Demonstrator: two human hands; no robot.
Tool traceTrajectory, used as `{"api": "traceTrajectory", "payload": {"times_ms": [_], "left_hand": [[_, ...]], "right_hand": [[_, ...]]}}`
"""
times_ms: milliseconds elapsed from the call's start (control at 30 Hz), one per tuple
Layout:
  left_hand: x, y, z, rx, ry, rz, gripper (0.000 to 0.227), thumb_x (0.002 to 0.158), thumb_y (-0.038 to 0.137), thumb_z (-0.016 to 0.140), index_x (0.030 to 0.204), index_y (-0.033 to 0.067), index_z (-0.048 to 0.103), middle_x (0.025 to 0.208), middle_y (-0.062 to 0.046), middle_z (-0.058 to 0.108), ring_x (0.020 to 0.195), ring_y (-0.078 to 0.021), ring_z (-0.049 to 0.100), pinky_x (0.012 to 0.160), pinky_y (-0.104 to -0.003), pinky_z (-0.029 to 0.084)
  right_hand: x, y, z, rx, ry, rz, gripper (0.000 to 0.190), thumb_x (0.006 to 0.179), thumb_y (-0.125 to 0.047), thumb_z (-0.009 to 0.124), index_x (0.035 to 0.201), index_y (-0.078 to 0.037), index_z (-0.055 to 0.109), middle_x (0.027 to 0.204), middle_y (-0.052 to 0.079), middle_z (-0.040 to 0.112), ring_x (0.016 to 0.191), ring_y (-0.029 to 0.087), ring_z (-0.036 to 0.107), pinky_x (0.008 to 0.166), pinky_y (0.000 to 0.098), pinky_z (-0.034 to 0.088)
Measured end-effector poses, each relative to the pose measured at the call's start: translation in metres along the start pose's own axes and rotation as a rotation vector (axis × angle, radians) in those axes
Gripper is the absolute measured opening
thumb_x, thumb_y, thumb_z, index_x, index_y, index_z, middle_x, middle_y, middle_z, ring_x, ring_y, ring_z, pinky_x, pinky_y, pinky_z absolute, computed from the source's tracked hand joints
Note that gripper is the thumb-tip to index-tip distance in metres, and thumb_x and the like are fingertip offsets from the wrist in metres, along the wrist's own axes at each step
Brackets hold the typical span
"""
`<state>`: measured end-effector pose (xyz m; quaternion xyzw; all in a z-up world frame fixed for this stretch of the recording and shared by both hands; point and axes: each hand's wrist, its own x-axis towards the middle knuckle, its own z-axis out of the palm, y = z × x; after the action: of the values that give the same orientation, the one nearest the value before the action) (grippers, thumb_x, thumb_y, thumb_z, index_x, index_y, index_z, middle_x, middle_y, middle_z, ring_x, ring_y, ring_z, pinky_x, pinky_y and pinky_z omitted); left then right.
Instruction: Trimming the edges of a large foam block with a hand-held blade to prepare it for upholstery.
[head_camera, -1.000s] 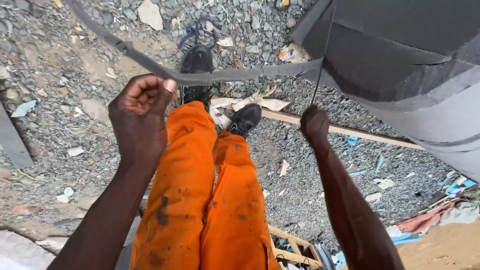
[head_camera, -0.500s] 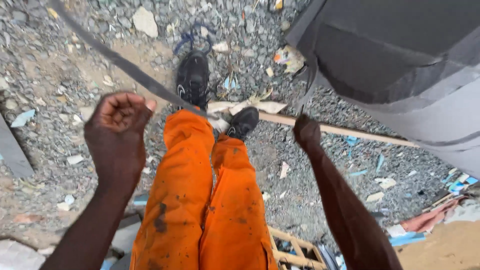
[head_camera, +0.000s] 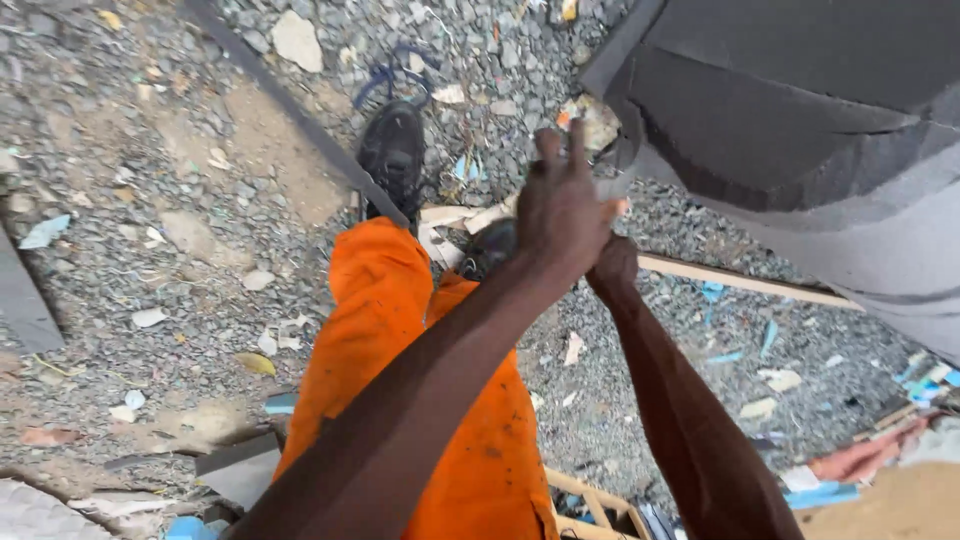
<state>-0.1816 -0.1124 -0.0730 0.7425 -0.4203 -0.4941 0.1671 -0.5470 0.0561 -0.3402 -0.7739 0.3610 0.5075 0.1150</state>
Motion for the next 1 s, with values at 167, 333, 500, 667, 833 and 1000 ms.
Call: {"api": "traceTrajectory", "payload": {"times_ms": [167, 333, 500, 667, 833, 1000], "left_hand": [[0.070, -0.057, 0.089, 0.067, -0.116, 0.038, 0.052, 0.109, 0.012, 0.084, 0.159, 0.0089, 0.069, 0.134, -0.024, 0.075, 0.102, -0.0562, 0.093, 0.080, -0.066, 0.080], [0.102, -0.102, 0.148, 0.017, 0.030, 0.272, 0.039, 0.123, 0.042, 0.062, 0.115, 0.0155, 0.090, 0.097, -0.016, 0.088, 0.097, -0.0482, 0.095, 0.074, -0.064, 0.076], [0.013, -0.068, 0.029, -0.226, -0.072, 0.193, 0.018, 0.115, 0.015, 0.078, 0.128, 0.0042, 0.085, 0.112, -0.027, 0.093, 0.110, -0.0523, 0.093, 0.083, -0.062, 0.077], [0.024, -0.042, 0.021, -0.512, -0.322, -0.211, 0.086, 0.111, 0.078, 0.046, 0.157, 0.0125, 0.077, 0.100, -0.010, 0.096, 0.065, -0.0170, 0.087, 0.059, -0.036, 0.071], [0.027, -0.017, -0.005, -0.971, -0.449, -0.383, 0.127, 0.090, 0.079, 0.067, 0.194, 0.0093, 0.044, 0.118, -0.026, 0.096, 0.072, -0.0268, 0.090, 0.056, -0.034, 0.072], [0.003, -0.011, -0.009, -0.616, -0.290, -0.346, 0.057, 0.111, 0.041, 0.086, 0.162, 0.0197, 0.077, 0.133, -0.014, 0.100, 0.081, -0.0169, 0.094, 0.062, -0.026, 0.072]], "right_hand": [[0.128, 0.049, 0.010, 0.003, 0.005, -0.025, 0.024, 0.126, -0.030, 0.059, 0.112, -0.017, 0.074, 0.096, 0.003, 0.072, 0.084, 0.023, 0.071, 0.060, 0.0424, 0.043], [0.109, 0.026, 0.056, 0.014, -0.002, -0.038, 0.026, 0.122, -0.032, 0.062, 0.104, -0.020, 0.076, 0.098, 0.004, 0.074, 0.091, 0.028, 0.080, 0.064, 0.0468, 0.046], [0.086, 0.010, 0.042, 0.073, 0.048, 0.015, 0.030, 0.120, -0.042, 0.071, 0.102, -0.021, 0.081, 0.102, 0.007, 0.081, 0.091, 0.032, 0.089, 0.060, 0.0490, 0.054], [0.067, 0.020, -0.115, -0.238, 0.720, 0.244, 0.031, 0.123, -0.015, 0.057, 0.094, -0.018, 0.067, 0.090, 0.003, 0.061, 0.084, 0.026, 0.066, 0.067, 0.0401, 0.052], [-0.052, -0.034, 0.002, -0.535, 1.118, 0.245, 0.043, 0.112, 0.007, 0.051, 0.083, -0.023, 0.062, 0.075, 0.004, 0.060, 0.065, 0.018, 0.060, 0.058, 0.0323, 0.049], [-0.195, -0.082, 0.009, 0.020, -0.558, -0.028, 0.076, 0.136, -0.009, 0.041, 0.205, 0.002, 0.012, 0.090, -0.011, 0.046, 0.066, 0.003, 0.038, 0.048, 0.0269, 0.024]]}}
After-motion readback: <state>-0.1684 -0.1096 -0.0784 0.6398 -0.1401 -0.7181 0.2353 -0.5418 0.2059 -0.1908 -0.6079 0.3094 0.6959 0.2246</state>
